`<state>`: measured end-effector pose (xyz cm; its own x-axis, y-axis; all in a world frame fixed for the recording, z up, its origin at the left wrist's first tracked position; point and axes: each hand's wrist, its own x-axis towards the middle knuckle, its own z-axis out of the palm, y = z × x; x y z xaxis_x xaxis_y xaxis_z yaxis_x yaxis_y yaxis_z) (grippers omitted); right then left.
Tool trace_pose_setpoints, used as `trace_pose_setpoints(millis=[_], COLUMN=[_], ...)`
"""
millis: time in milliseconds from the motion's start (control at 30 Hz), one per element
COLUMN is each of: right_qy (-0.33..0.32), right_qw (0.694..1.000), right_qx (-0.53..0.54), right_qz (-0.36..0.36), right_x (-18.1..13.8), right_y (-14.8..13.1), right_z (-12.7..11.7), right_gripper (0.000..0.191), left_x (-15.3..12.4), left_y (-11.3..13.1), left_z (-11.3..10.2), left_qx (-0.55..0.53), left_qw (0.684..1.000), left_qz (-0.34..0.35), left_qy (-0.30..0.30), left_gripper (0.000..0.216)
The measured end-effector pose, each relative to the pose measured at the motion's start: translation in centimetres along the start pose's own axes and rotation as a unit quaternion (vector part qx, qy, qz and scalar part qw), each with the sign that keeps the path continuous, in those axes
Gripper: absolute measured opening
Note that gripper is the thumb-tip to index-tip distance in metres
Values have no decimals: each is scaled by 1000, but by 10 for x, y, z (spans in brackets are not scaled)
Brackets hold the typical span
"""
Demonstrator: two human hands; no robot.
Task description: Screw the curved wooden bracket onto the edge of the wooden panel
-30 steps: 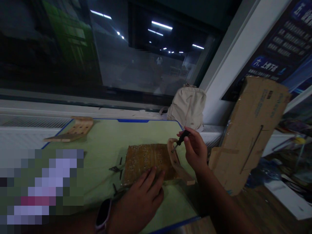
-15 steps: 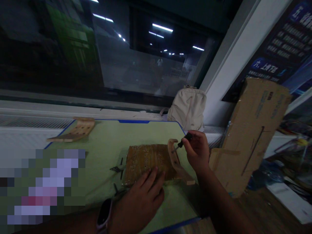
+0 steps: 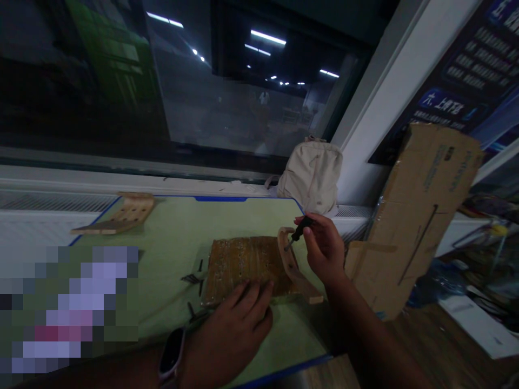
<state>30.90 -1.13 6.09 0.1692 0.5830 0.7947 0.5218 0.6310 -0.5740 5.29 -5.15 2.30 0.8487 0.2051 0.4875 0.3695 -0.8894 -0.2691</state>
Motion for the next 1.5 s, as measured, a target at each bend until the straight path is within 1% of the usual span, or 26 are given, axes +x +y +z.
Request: trace_pose_setpoints(millis=[167, 300, 367, 467, 600, 667, 767, 867, 967, 1000, 1067, 1133, 1200, 1267, 1300, 1400, 1433, 1500], right_qy=[-11, -18, -16, -10, -7, -10, -10, 32, 76, 77, 56, 28, 11, 18, 30, 66, 67, 47], right_qw=[1000, 1000, 1000, 1000, 1000, 1000, 999, 999, 997, 997, 998, 1000, 999, 997, 997, 998, 998, 998], right_qx=[8, 10, 6, 4, 7, 9, 26, 38, -3, -19, -28, 2, 41, 63, 63, 18, -5, -35], right_qz=[0, 5, 5, 7, 15, 17, 23, 22, 15, 11, 4, 4, 19, 33, 33, -1, -17, -37], right_x=[-1, -1, -1, -1, -1, 0, 1, 3, 4, 4, 4, 4, 4, 5, 6, 7, 8, 8], right_y=[-2, -4, -4, -1, 1, -1, -5, -6, -1, 1, 2, 0, -4, -8, -8, -6, -5, -3], right_z=[0, 1, 1, 1, 1, 2, 3, 4, 3, 2, 2, 3, 4, 5, 4, 1, 0, -2], right_gripper=[32, 32, 31, 29, 28, 28, 26, 25, 31, 31, 27, 23, 20, 19, 21, 24, 22, 18], left_x=[-1, -2, -2, -1, -1, -1, -2, -3, -4, -4, -4, -4, -4, -4, -5, -5, -4, -3], left_y=[0, 4, 6, 7, 6, 6, 6, 6, 6, 6, 6, 5, 6, 6, 6, 7, 6, 6], left_z=[-2, 0, 1, 2, 2, 3, 6, 7, 7, 7, 6, 7, 8, 9, 9, 8, 7, 5], left_qx=[-5, 2, 7, 7, -5, -10, -17, -15, -4, -2, 1, 1, -2, -4, -4, -3, -2, -2], left_qw=[1000, 999, 998, 998, 997, 996, 996, 997, 998, 998, 998, 998, 998, 998, 998, 998, 998, 999], left_qz=[-4, -40, -59, -68, -71, -74, -75, -66, -57, -55, -57, -62, -63, -60, -59, -58, -56, -54], left_qy=[-7, 13, 17, 16, 35, 43, 48, 39, 31, 29, 20, 13, 14, 19, 20, 11, 6, 0], left_gripper=[36, 50, 53, 50, 38, 33, 31, 34, 33, 33, 33, 33, 34, 36, 37, 36, 35, 33])
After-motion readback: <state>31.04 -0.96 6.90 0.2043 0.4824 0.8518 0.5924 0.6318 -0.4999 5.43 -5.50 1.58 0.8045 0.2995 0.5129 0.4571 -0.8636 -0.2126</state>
